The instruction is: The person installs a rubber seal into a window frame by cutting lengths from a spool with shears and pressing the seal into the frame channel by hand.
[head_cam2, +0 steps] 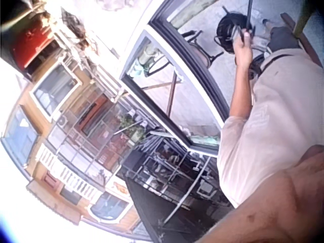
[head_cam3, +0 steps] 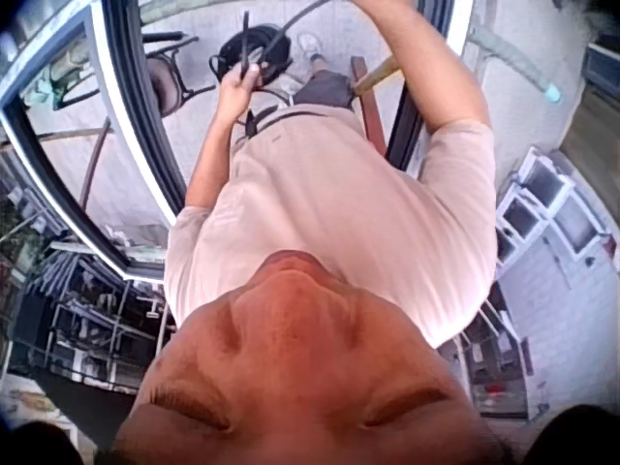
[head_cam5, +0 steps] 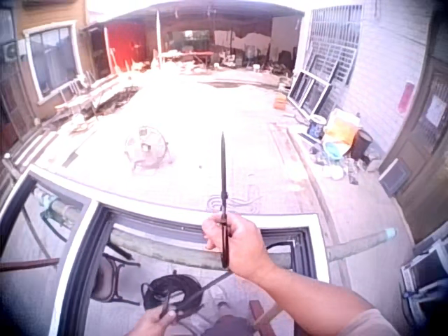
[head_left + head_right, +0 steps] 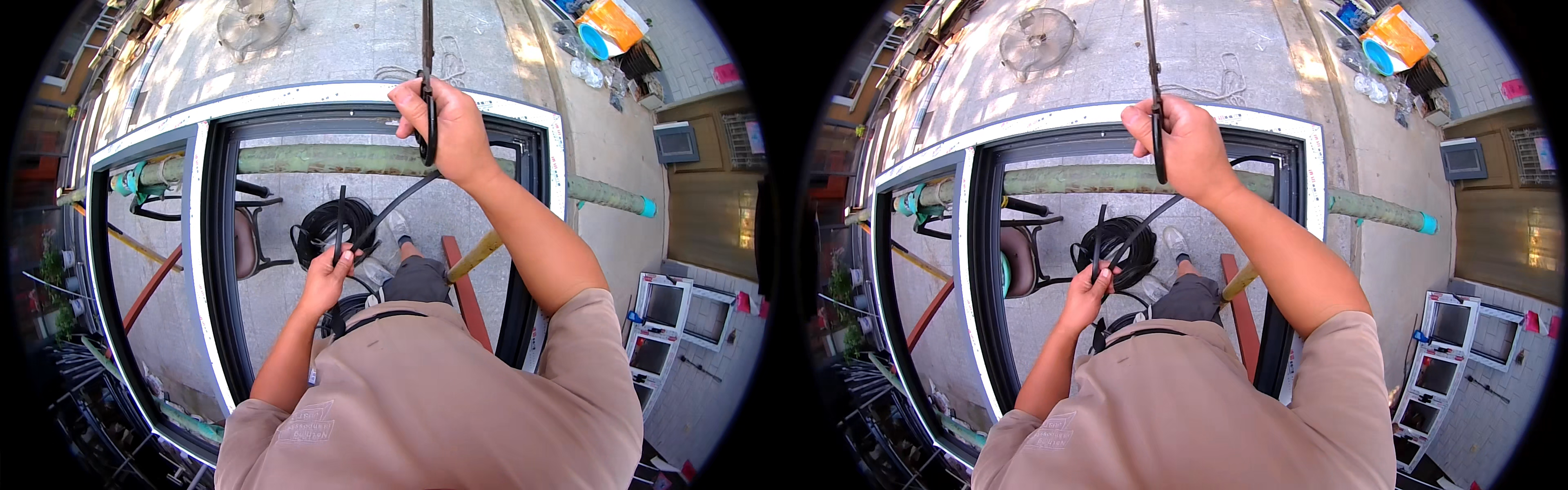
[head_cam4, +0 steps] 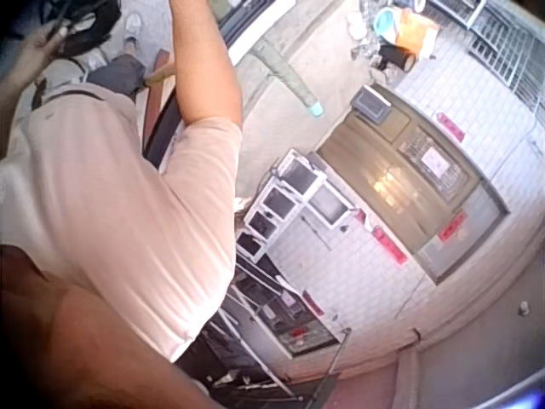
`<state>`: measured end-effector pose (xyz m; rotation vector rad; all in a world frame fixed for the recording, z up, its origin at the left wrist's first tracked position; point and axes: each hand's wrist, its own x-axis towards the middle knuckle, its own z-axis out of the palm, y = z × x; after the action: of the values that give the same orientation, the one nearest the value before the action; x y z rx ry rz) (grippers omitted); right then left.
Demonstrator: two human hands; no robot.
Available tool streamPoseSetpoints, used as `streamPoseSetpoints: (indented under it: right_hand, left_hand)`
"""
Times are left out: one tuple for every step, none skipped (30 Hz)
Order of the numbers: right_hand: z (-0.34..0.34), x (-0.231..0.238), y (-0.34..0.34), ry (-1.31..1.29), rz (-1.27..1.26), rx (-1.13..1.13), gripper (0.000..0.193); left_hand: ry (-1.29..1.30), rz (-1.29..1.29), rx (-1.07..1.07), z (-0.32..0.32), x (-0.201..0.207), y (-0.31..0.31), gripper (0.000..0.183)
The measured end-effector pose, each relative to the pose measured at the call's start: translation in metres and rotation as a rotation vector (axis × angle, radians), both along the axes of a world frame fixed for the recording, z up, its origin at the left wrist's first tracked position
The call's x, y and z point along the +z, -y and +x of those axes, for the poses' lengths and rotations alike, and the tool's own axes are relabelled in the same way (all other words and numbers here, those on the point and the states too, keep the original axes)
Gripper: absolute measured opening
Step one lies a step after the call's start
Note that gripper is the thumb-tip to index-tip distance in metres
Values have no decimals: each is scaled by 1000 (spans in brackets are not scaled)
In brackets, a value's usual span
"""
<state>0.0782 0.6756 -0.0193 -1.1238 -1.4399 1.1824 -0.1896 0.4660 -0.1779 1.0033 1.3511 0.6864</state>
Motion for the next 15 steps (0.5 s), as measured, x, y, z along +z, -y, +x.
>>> streamPoseSetpoints:
  right_hand:
    - [3, 2, 2, -3, -8, 19, 45]
    - [3, 2, 3, -33, -10, 27, 42]
    - [2, 4, 4, -15, -39, 15, 40]
    - [4, 5, 5, 60, -20, 19, 39]
    - [4, 4, 6, 93, -1, 27, 38]
    - [3, 3, 6, 95, -10, 42, 37]
    - [1, 1, 7, 97, -21, 54, 36]
    - [-2, -2, 10, 41, -40, 80, 34]
    - [-4, -3, 12, 59, -47, 106, 33]
    - [-7, -4, 13, 76, -53, 128, 32]
    - [-9, -5, 14, 91, -60, 151, 31]
    - [-9, -7, 13, 104, -117, 181, 30]
    - [-11, -8, 15, 116, -65, 192, 30]
    - [-11, -9, 19, 129, -16, 198, 31]
    - [-12, -11, 21, 142, 33, 202, 31]
  left_hand:
    - [-15, 22, 27, -5, 19, -5, 29]
    - [-39, 98, 88, -4, 40, -11, 29]
    - [-37, 100, 150, -8, 51, -15, 28]
    - [-131, 147, 170, -12, 63, -21, 28]
    - [-218, 192, 188, -15, 76, -29, 28]
    - [-255, 252, 200, -15, 88, -37, 28]
    - [-293, 311, 208, -16, 100, -45, 27]
    - [-325, 370, 212, -16, 112, -53, 27]
    - [-352, 412, 209, -16, 123, -60, 26]
    - [-379, 454, 203, -16, 133, -67, 25]
    - [-409, 495, 195, -17, 141, -73, 24]
    - [-468, 554, 169, -18, 146, -77, 24]
    - [-467, 558, 157, -18, 153, -80, 23]
    - [-463, 560, 138, -17, 160, -83, 23]
    - [-459, 563, 119, -16, 165, -85, 23]
